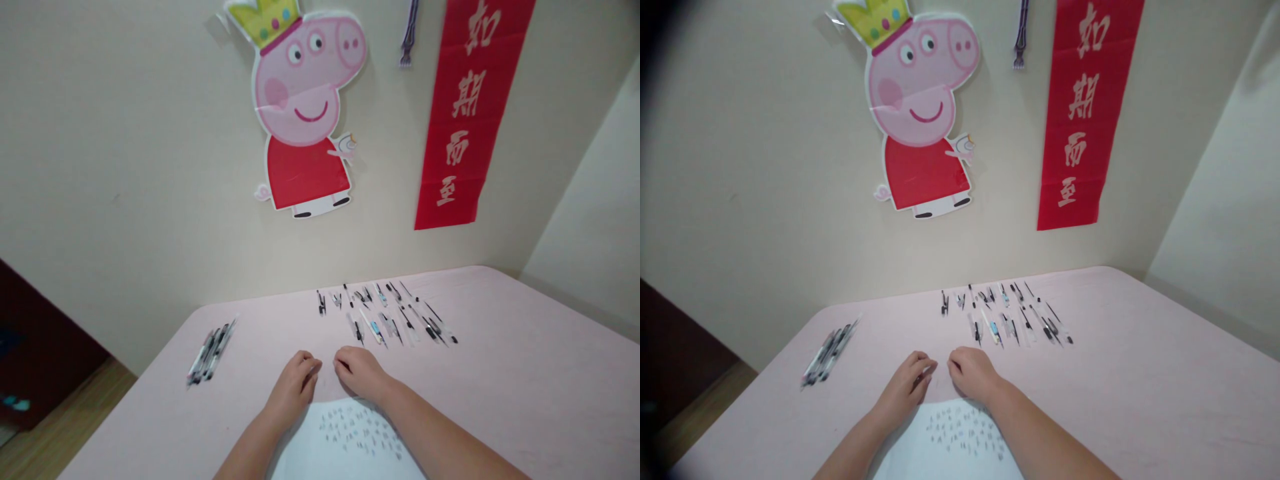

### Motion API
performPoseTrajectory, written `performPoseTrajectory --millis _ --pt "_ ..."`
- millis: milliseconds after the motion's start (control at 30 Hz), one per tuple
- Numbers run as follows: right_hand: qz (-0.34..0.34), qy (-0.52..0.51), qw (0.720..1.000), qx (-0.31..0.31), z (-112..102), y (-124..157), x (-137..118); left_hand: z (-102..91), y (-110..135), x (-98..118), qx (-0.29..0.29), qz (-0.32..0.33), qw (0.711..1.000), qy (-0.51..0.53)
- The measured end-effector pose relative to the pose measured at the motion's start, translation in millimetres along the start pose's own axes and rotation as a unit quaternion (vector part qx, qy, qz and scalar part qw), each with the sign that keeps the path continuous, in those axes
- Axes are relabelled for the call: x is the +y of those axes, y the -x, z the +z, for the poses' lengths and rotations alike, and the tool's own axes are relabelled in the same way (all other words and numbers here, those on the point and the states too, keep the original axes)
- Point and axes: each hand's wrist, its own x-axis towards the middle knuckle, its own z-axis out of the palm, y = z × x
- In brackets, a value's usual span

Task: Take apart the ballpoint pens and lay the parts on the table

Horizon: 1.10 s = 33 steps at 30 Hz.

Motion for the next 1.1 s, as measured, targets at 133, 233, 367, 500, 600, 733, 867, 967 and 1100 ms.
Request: performPoseTrajectory --millis 133,233,367,500,600,733,867,967,1100 --pt "0.011 -0.012 1.0 -0.007 0.0 -2.0 0.5 -10.3 -3.1 -6.7 0.013 0.013 1.0 -0.025" --pt "0.013 -0.022 1.0 -0.005 0.3 -2.3 0.9 -31.6 -3.8 -32.4 0.092 -0.005 0.986 -0.136" --pt "0.016 -0.031 0.999 -0.001 1.2 -2.4 2.1 -68.6 8.8 -84.0 0.198 -0.108 0.915 -0.333" --pt "0.015 -0.034 0.999 0.0 1.9 -2.5 3.0 -90.6 29.0 -121.3 0.198 -0.189 0.841 -0.467" --pt "0.016 -0.034 0.999 0.003 1.2 -2.4 2.1 -94.1 35.7 -131.3 0.186 -0.209 0.827 -0.487" --pt "0.021 -0.04 0.999 0.003 -1.3 -1.9 0.0 -92.9 34.4 -135.8 0.147 -0.223 0.83 -0.49" --pt "0.021 -0.043 0.999 0.004 -2.1 -1.5 -0.5 -93.6 32.8 -138.1 0.123 -0.213 0.824 -0.511" --pt "0.02 -0.04 0.999 0.008 -0.1 -1.8 0.8 -95.7 32.4 -133.6 0.121 -0.21 0.826 -0.508" --pt "0.011 -0.04 0.999 0.014 2.9 -2.7 2.5 -97.7 30.9 -122.1 0.122 -0.208 0.833 -0.498"
